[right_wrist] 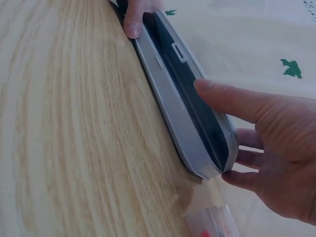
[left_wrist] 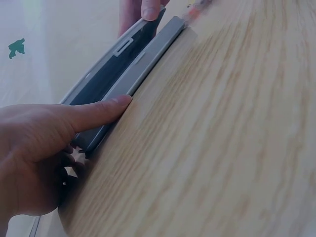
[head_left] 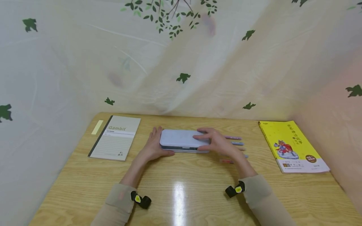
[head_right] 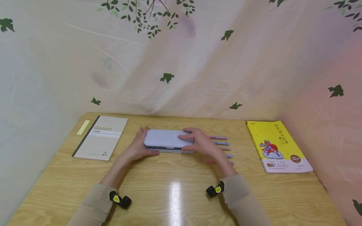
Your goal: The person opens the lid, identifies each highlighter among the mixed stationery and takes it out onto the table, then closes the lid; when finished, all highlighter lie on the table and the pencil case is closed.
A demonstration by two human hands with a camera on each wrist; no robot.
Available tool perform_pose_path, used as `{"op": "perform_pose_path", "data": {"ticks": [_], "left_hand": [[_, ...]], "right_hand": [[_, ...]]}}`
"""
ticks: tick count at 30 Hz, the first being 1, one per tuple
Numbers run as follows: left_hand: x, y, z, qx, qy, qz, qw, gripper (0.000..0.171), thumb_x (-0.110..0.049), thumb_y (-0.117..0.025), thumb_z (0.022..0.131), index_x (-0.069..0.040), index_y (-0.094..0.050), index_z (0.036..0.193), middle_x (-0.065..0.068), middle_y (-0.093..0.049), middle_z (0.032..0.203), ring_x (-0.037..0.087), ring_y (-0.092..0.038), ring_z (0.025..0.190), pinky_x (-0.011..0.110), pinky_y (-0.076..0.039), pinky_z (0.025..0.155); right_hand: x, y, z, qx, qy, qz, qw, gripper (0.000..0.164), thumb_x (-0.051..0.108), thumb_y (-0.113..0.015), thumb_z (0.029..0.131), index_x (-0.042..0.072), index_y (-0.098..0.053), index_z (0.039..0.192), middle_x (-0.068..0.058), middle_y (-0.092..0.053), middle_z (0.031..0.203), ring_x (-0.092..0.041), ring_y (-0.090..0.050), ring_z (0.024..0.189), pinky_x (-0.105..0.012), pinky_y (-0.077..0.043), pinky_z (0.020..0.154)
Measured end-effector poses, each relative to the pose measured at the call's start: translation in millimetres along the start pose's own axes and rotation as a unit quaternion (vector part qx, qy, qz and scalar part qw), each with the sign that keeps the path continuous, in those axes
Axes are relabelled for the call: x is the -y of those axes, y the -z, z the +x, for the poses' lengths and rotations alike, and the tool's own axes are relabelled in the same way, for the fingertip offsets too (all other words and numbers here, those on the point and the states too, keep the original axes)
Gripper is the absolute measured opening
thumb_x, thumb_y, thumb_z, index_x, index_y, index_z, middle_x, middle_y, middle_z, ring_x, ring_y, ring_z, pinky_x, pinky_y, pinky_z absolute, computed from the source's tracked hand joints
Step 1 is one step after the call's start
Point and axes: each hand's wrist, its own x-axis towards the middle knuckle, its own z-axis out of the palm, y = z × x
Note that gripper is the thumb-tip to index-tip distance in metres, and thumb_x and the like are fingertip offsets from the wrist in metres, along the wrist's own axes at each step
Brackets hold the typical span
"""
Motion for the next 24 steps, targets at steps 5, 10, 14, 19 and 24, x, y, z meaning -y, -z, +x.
{"op": "perform_pose_path", "data": {"ticks": [5, 10, 14, 19, 24], "left_hand": [[1.4, 2.2, 0.5, 0.004, -0.019, 0.009, 0.9998, 0.122, -0.036, -0.092, 0.073, 0.004, -0.016, 0.160, 0.032, -0.016, 0.168, 0.048, 0.001, 0.160, 0.058, -0.007, 0.132], [-1.1, 2.5, 0.4, 0.012, -0.068, 0.063, 0.9957, 0.113, -0.037, -0.087, 0.080, -0.002, -0.020, 0.163, 0.026, -0.011, 0.172, 0.049, 0.001, 0.159, 0.067, -0.008, 0.129], [-6.2, 1.7, -2.7, 0.021, -0.118, 0.117, 0.9859, 0.094, -0.039, -0.079, 0.088, -0.015, -0.029, 0.163, 0.018, -0.003, 0.174, 0.047, 0.005, 0.160, 0.077, -0.008, 0.123], [-12.3, -0.9, -7.6, 0.028, -0.142, 0.150, 0.9780, 0.084, -0.046, -0.070, 0.095, -0.023, -0.028, 0.164, 0.018, 0.001, 0.175, 0.048, 0.009, 0.159, 0.081, -0.009, 0.120], [-13.5, -1.9, -11.0, 0.029, -0.131, 0.167, 0.9768, 0.080, -0.048, -0.065, 0.098, -0.028, -0.025, 0.164, 0.017, 0.001, 0.175, 0.045, 0.010, 0.160, 0.079, -0.012, 0.121]], "right_hand": [[-0.4, -3.9, -0.1, -0.004, 0.001, -0.016, 1.000, 0.053, 0.025, -0.085, 0.084, 0.017, -0.070, 0.134, -0.018, -0.050, 0.156, -0.041, -0.043, 0.146, -0.061, -0.039, 0.118], [1.0, -5.6, 0.2, -0.007, 0.020, -0.046, 0.999, 0.056, 0.024, -0.088, 0.081, 0.016, -0.070, 0.133, -0.021, -0.050, 0.154, -0.043, -0.044, 0.143, -0.062, -0.038, 0.116], [2.2, -5.9, -0.1, -0.008, 0.024, -0.078, 0.997, 0.057, 0.025, -0.087, 0.082, 0.018, -0.068, 0.136, -0.021, -0.049, 0.154, -0.041, -0.043, 0.143, -0.060, -0.039, 0.117], [0.6, -9.3, -2.4, -0.009, 0.042, -0.138, 0.990, 0.059, 0.028, -0.083, 0.087, 0.021, -0.063, 0.142, -0.020, -0.047, 0.155, -0.039, -0.043, 0.143, -0.057, -0.041, 0.117], [2.4, -11.6, -3.6, -0.003, 0.051, -0.181, 0.982, 0.059, 0.034, -0.079, 0.090, 0.023, -0.059, 0.145, -0.019, -0.047, 0.155, -0.039, -0.044, 0.143, -0.055, -0.043, 0.116]]}}
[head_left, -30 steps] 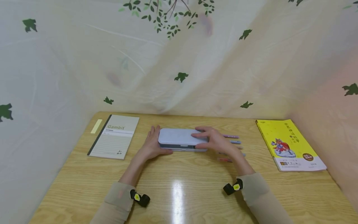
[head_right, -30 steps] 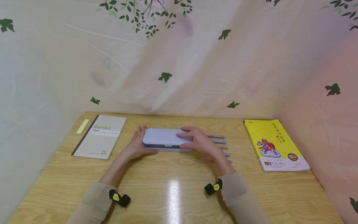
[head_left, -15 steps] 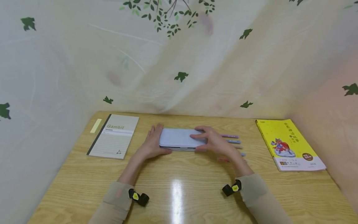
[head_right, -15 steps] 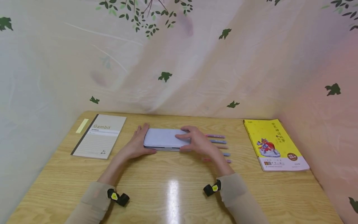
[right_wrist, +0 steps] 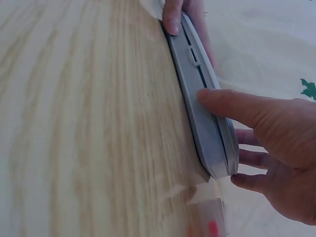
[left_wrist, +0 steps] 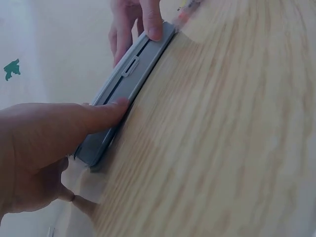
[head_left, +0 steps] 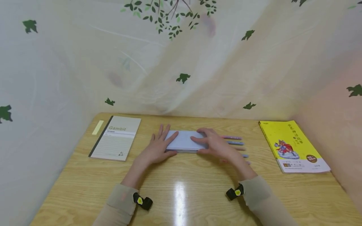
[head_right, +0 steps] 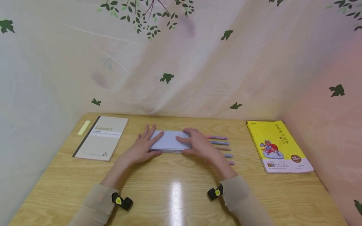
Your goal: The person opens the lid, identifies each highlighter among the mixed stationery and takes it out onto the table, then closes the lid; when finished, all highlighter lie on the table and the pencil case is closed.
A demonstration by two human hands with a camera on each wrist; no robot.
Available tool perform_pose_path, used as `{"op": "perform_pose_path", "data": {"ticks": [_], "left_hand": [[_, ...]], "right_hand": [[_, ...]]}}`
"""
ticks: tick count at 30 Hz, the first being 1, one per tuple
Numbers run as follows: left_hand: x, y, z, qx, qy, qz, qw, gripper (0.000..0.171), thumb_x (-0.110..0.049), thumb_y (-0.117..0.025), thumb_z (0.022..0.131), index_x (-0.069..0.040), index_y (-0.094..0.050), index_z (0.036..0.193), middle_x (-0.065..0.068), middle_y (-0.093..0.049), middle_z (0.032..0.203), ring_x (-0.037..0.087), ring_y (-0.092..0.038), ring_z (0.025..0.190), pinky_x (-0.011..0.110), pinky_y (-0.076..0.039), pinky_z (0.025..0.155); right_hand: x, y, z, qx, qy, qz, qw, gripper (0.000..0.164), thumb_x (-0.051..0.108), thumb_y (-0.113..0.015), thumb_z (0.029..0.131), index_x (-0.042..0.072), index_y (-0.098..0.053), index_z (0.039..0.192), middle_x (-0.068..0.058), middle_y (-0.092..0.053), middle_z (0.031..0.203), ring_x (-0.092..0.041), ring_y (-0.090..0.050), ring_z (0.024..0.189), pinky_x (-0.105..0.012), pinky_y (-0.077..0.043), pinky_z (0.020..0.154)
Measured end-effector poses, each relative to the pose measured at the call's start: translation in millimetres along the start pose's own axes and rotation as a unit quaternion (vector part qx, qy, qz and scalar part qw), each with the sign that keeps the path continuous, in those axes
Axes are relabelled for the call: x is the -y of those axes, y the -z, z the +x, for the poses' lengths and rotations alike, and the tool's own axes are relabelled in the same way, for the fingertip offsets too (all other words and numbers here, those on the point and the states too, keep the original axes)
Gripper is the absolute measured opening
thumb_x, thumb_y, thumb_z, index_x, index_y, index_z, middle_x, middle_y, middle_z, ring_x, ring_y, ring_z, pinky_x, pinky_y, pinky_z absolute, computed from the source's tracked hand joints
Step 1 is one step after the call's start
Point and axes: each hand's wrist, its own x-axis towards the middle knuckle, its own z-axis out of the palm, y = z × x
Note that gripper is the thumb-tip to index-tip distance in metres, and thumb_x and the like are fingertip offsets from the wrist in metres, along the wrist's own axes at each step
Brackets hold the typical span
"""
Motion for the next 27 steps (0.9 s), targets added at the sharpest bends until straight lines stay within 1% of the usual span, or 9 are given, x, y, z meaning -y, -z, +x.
{"op": "perform_pose_path", "data": {"ticks": [2, 5, 9, 11, 16, 19, 23, 25, 27], "left_hand": [[-0.4, 0.3, -1.3, 0.002, 0.005, 0.006, 1.0000, 0.079, -0.048, -0.064, 0.099, -0.029, -0.025, 0.164, 0.016, 0.002, 0.175, 0.044, 0.009, 0.161, 0.079, -0.013, 0.121], [-1.0, 1.5, -2.2, 0.004, 0.007, 0.011, 0.9999, 0.079, -0.049, -0.063, 0.099, -0.029, -0.024, 0.165, 0.016, 0.002, 0.175, 0.043, 0.009, 0.161, 0.079, -0.014, 0.121], [-1.2, 2.4, -2.2, 0.006, 0.004, 0.015, 0.9999, 0.078, -0.050, -0.062, 0.100, -0.030, -0.024, 0.165, 0.016, 0.001, 0.175, 0.042, 0.009, 0.161, 0.079, -0.014, 0.121], [-1.0, 2.4, -1.9, 0.005, 0.003, 0.019, 0.9998, 0.078, -0.049, -0.062, 0.100, -0.030, -0.024, 0.165, 0.016, 0.001, 0.175, 0.043, 0.009, 0.161, 0.079, -0.015, 0.121], [0.1, 0.9, 0.7, 0.000, -0.003, 0.033, 0.9994, 0.077, -0.049, -0.061, 0.100, -0.028, -0.024, 0.165, 0.018, -0.001, 0.175, 0.045, 0.006, 0.160, 0.079, -0.018, 0.119], [-0.4, 0.6, 2.0, 0.004, -0.005, 0.048, 0.9988, 0.076, -0.051, -0.058, 0.101, -0.028, -0.024, 0.165, 0.018, -0.001, 0.175, 0.045, 0.006, 0.160, 0.079, -0.020, 0.119], [-2.5, 2.1, 1.0, 0.017, 0.001, 0.061, 0.9980, 0.076, -0.053, -0.056, 0.102, -0.028, -0.022, 0.165, 0.017, 0.001, 0.175, 0.045, 0.007, 0.160, 0.079, -0.020, 0.119], [-3.9, 3.0, -0.1, 0.021, 0.003, 0.064, 0.9977, 0.076, -0.052, -0.056, 0.102, -0.028, -0.022, 0.165, 0.017, 0.001, 0.175, 0.045, 0.007, 0.160, 0.079, -0.020, 0.119], [-5.5, 3.8, -1.1, 0.022, 0.003, 0.066, 0.9976, 0.076, -0.051, -0.056, 0.102, -0.027, -0.022, 0.165, 0.018, 0.000, 0.175, 0.046, 0.006, 0.160, 0.079, -0.021, 0.119]], "right_hand": [[2.8, 0.6, 0.0, 0.008, -0.002, -0.016, 1.000, 0.060, 0.036, -0.078, 0.092, 0.025, -0.057, 0.147, -0.018, -0.046, 0.157, -0.039, -0.044, 0.144, -0.055, -0.044, 0.116], [6.2, 1.5, -0.6, 0.018, 0.005, -0.060, 0.998, 0.061, 0.038, -0.075, 0.093, 0.027, -0.054, 0.149, -0.017, -0.045, 0.159, -0.041, -0.047, 0.144, -0.056, -0.045, 0.115], [8.8, 1.9, -3.7, 0.020, 0.033, -0.132, 0.990, 0.063, 0.037, -0.074, 0.094, 0.026, -0.051, 0.152, -0.019, -0.045, 0.159, -0.044, -0.049, 0.143, -0.057, -0.048, 0.113], [9.7, 1.9, -5.2, 0.016, 0.051, -0.156, 0.986, 0.065, 0.036, -0.075, 0.094, 0.023, -0.051, 0.153, -0.021, -0.046, 0.159, -0.044, -0.050, 0.143, -0.057, -0.048, 0.113], [10.4, 2.2, -8.4, -0.003, 0.086, -0.196, 0.977, 0.066, 0.034, -0.075, 0.094, 0.017, -0.051, 0.153, -0.025, -0.048, 0.156, -0.045, -0.052, 0.140, -0.055, -0.052, 0.110], [9.8, 1.0, -9.7, -0.004, 0.095, -0.225, 0.970, 0.066, 0.034, -0.073, 0.096, 0.016, -0.049, 0.154, -0.026, -0.048, 0.156, -0.045, -0.053, 0.140, -0.054, -0.054, 0.108], [9.5, -2.0, -9.5, -0.003, 0.110, -0.262, 0.959, 0.065, 0.035, -0.070, 0.098, 0.014, -0.047, 0.155, -0.028, -0.048, 0.155, -0.046, -0.054, 0.139, -0.052, -0.055, 0.106], [9.7, -3.0, -9.5, -0.006, 0.116, -0.273, 0.955, 0.065, 0.035, -0.071, 0.097, 0.012, -0.048, 0.154, -0.029, -0.049, 0.153, -0.046, -0.055, 0.137, -0.051, -0.055, 0.106], [10.2, -3.7, -10.1, -0.007, 0.117, -0.279, 0.953, 0.065, 0.035, -0.071, 0.097, 0.012, -0.048, 0.154, -0.029, -0.050, 0.152, -0.046, -0.056, 0.137, -0.051, -0.055, 0.106]]}}
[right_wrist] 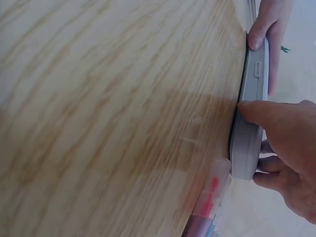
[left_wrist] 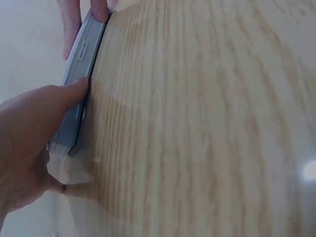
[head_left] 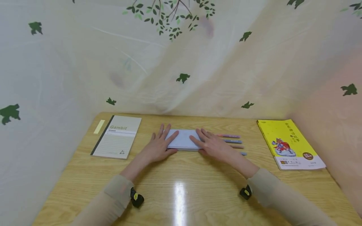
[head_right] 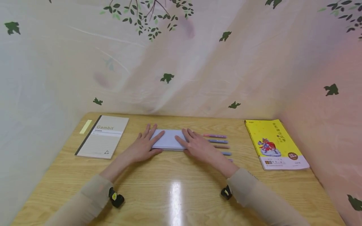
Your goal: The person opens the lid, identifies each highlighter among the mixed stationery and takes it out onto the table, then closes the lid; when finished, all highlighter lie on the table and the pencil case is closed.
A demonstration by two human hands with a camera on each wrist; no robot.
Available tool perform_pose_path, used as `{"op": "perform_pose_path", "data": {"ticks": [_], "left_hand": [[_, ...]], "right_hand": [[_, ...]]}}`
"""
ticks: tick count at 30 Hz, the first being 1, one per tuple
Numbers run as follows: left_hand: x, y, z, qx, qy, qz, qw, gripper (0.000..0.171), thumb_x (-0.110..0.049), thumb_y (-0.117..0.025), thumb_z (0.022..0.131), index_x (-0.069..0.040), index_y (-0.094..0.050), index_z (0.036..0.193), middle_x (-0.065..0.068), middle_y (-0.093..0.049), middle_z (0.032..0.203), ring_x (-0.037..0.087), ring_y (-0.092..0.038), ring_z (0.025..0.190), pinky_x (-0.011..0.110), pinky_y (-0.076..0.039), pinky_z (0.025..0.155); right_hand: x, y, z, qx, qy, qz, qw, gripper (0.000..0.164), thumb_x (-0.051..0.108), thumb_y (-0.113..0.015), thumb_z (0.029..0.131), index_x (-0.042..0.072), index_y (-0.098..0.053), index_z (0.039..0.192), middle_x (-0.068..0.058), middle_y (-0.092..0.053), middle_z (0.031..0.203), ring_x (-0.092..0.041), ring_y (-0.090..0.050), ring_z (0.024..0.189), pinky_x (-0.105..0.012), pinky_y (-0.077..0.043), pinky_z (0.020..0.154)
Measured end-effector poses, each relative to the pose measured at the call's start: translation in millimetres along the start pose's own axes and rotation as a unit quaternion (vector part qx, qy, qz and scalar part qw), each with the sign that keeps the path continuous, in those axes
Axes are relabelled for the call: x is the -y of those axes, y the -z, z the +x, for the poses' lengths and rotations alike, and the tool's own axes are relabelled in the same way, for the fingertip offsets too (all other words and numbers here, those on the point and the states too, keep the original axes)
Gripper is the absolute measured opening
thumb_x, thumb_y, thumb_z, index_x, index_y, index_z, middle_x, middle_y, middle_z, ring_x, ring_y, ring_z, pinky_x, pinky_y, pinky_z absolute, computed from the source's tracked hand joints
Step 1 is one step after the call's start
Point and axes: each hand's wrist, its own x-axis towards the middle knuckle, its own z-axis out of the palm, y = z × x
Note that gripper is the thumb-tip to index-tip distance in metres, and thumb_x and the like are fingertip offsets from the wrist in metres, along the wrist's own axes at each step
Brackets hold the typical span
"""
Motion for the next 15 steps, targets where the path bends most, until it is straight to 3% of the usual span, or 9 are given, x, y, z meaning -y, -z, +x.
{"op": "perform_pose_path", "data": {"ticks": [6, 15], "left_hand": [[-0.5, 0.5, 1.0, 0.001, -0.005, -0.005, 1.0000, 0.076, -0.051, -0.057, 0.101, -0.026, -0.023, 0.165, 0.019, -0.001, 0.174, 0.046, 0.005, 0.160, 0.079, -0.021, 0.119], [5.1, 5.5, -1.6, -0.014, -0.020, -0.005, 0.9997, 0.083, -0.050, -0.063, 0.099, -0.020, -0.023, 0.165, 0.021, -0.006, 0.174, 0.047, -0.001, 0.160, 0.074, -0.017, 0.123]], "right_hand": [[1.4, -2.9, -1.6, 0.002, -0.011, 0.011, 1.000, 0.065, 0.034, -0.071, 0.097, 0.012, -0.048, 0.154, -0.029, -0.049, 0.153, -0.047, -0.054, 0.138, -0.052, -0.054, 0.108], [0.0, -0.8, 3.8, 0.011, -0.046, 0.114, 0.992, 0.065, 0.036, -0.071, 0.097, 0.023, -0.046, 0.156, -0.024, -0.041, 0.161, -0.047, -0.043, 0.147, -0.061, -0.045, 0.115]]}}
